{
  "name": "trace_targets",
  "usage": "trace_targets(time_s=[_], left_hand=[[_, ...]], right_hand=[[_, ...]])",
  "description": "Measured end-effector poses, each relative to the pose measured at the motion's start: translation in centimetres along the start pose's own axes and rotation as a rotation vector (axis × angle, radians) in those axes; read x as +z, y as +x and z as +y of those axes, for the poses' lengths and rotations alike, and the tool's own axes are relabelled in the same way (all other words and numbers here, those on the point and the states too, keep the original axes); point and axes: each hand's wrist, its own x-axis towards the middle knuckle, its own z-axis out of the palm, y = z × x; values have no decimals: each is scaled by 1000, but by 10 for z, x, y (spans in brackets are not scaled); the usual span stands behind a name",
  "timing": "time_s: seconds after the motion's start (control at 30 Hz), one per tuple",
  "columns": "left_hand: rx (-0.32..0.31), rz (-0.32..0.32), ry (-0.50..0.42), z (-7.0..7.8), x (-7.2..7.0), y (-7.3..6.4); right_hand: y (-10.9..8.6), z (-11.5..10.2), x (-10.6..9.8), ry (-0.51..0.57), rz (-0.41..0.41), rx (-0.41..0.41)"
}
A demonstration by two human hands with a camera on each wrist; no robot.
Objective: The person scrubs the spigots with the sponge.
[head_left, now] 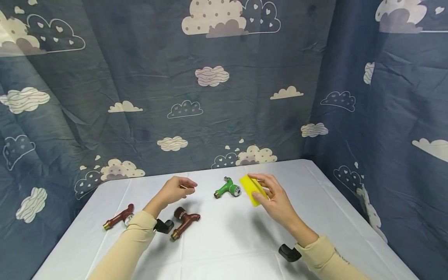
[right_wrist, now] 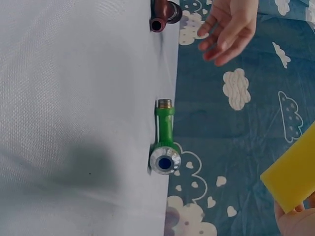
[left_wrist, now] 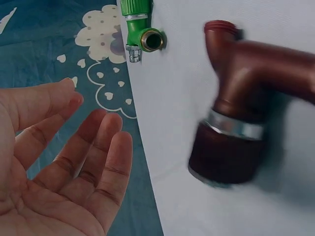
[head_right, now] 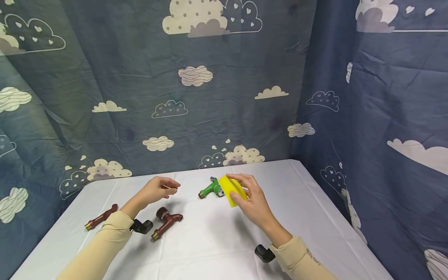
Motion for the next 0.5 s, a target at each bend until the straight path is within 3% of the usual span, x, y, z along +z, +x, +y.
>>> trace_targets(time_s=[0.5], left_hand=[[10, 9, -62, -30, -9, -60]], right_hand=[[-3, 2, 3, 16, -11, 1]])
